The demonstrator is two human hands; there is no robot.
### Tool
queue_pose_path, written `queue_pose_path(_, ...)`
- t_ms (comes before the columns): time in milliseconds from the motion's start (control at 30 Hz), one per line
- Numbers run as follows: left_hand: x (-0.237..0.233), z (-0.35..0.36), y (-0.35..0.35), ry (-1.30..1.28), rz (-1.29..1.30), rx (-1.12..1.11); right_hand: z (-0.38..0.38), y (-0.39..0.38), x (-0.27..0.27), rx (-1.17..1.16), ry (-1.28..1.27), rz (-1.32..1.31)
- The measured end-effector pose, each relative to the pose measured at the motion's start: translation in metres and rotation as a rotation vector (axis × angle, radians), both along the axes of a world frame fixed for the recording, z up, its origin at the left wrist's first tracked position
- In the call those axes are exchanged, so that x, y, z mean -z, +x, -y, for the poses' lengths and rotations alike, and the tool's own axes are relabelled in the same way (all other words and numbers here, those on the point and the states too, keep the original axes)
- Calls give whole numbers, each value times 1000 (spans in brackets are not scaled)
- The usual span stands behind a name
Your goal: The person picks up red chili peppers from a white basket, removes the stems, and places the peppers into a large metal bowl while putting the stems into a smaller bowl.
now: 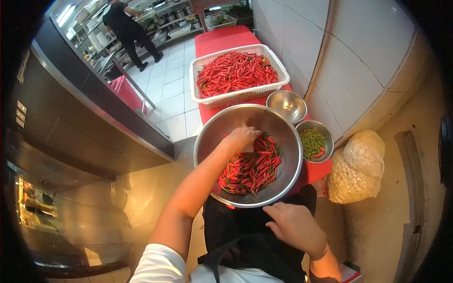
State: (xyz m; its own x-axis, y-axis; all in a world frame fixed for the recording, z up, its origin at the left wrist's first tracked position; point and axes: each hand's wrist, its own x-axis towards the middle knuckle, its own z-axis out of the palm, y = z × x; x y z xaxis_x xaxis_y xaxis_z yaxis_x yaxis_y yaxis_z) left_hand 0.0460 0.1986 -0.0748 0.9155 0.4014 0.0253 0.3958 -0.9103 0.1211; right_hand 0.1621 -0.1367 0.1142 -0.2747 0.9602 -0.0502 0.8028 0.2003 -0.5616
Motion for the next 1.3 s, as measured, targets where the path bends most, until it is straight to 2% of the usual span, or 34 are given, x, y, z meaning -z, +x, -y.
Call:
queue_pose_path(67,13,-1,1,115,-42,31,2,10,9,79,-47,0)
queue_pose_path(167,-38,28,0,8,-126,-117,-3,20,21,126,71,-40)
queue_pose_path(267,-16,19,-10,-19,-95,-79,-10,24,34,159,103,-53)
queue_pose_path(367,-39,29,-20,-126,-91,-107,-16,25,35,189,84,-78)
queue_pose_path(500,-75,48,-35,-316,52,-156,-25,29,35,220,120,-100)
queue_pose_path(600,-99,70,-45,-365,194,-211,-40,31,35,264,113,-157)
queue_pose_path(700,-72,75,-54,-947,489,-224,-67,29,55,359,167,-208)
queue_pose_path(733,-80,81,-52,-1251,461,-359,-77,28,66,377,206,-250)
queue_pose_path(833,-82,96,-54,-1778,646,-607,-101,21,78,431,186,-316)
queue_pose_path(933,-86,109,-58,-1962,813,-536,-117,14,90,416,168,-434)
queue_pose_path(1033,-78,115,-57,-1991,991,-556,-123,4,89,404,188,-454)
queue_pose_path(1133,-68,119,-60,-2019,1076,-602,-122,-6,79,407,219,-423)
queue_pose_path(1233,-60,127,-58,-1926,1134,-677,-121,-15,74,406,254,-392)
queue_pose_path(1300,-63,134,-54,-1969,1151,-630,-122,-17,78,410,285,-363)
